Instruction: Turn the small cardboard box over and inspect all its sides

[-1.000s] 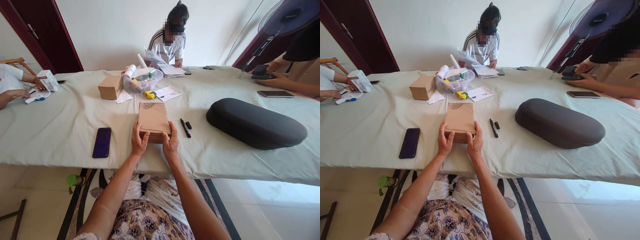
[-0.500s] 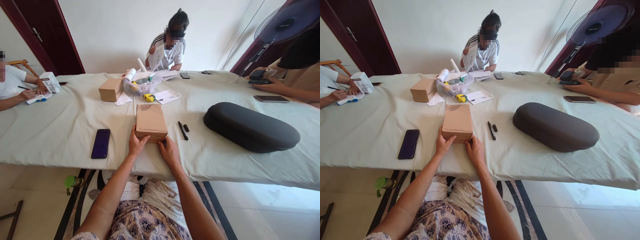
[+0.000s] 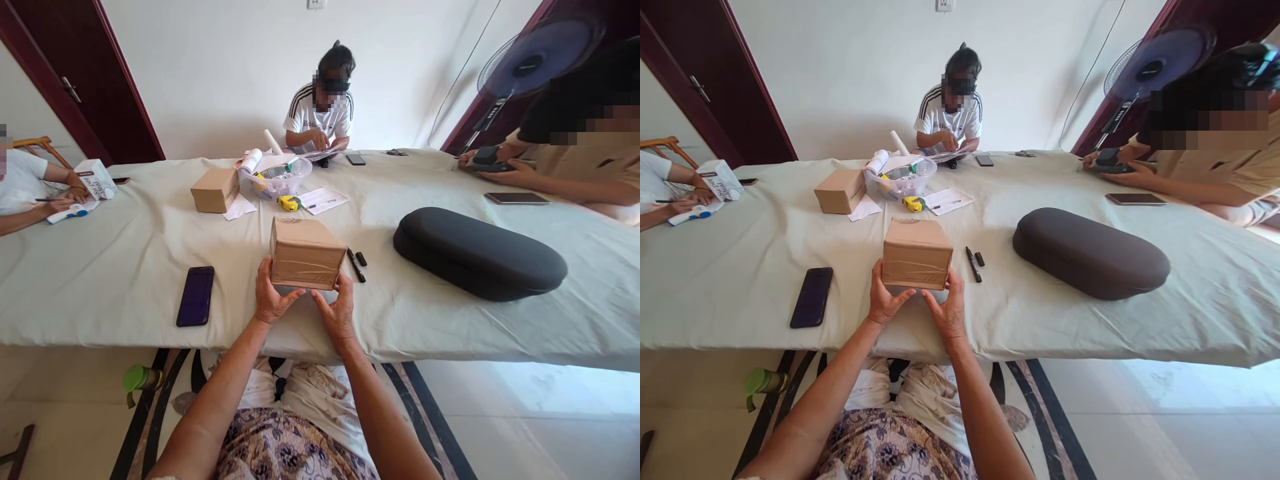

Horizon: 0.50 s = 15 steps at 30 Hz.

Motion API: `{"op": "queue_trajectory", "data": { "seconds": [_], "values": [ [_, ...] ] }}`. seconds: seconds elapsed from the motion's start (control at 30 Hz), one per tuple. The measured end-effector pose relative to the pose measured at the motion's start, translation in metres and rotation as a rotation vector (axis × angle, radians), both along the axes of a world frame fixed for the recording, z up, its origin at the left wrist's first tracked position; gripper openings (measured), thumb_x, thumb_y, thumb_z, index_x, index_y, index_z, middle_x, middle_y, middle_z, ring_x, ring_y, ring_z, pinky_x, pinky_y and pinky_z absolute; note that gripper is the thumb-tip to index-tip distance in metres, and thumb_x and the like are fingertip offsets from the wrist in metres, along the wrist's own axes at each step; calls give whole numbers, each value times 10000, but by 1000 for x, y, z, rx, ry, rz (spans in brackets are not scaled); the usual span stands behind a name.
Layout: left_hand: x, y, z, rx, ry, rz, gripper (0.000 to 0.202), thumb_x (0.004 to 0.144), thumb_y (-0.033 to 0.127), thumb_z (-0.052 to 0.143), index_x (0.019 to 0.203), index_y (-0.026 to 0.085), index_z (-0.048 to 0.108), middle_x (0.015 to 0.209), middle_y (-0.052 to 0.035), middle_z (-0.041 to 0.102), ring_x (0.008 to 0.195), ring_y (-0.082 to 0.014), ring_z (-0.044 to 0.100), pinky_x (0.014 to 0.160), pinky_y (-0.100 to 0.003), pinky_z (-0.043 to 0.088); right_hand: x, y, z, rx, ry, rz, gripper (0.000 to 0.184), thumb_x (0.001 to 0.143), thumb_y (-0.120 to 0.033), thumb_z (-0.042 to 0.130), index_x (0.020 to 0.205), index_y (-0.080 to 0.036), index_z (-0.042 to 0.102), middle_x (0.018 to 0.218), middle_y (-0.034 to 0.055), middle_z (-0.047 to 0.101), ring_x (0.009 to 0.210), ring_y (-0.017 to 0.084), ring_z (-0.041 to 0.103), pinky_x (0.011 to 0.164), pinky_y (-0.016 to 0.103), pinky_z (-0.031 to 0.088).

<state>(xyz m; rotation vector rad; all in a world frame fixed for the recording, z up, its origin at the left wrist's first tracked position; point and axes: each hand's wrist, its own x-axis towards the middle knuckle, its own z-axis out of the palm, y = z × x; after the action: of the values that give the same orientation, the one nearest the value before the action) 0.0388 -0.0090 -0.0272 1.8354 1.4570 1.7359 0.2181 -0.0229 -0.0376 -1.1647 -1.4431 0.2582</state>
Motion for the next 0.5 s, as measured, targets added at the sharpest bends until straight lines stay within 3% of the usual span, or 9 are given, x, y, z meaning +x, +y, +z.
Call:
{"op": "queue_trajectory", "data": {
  "seconds": [0.27,0.5],
  "values": [
    [4,-2,1,-28,17,31,995,667,690,787,1428,179,401,1370,-213,576,1304,-355,576,1084,-511,473,-2,2,-1,-75,1,-22,738,795,-515,733,1388,-216,412,1285,133,552,1110,272,567,914,450,531],
    [2,1,-2,-89,-30,60,1013,668,714,772,1433,160,406,1391,-231,583,1302,-370,581,1077,-522,472,-3,3,-3,-66,72,41,544,897,-439,622,1375,-221,478,1251,126,587,1027,233,613,830,403,569]
  ]
}}
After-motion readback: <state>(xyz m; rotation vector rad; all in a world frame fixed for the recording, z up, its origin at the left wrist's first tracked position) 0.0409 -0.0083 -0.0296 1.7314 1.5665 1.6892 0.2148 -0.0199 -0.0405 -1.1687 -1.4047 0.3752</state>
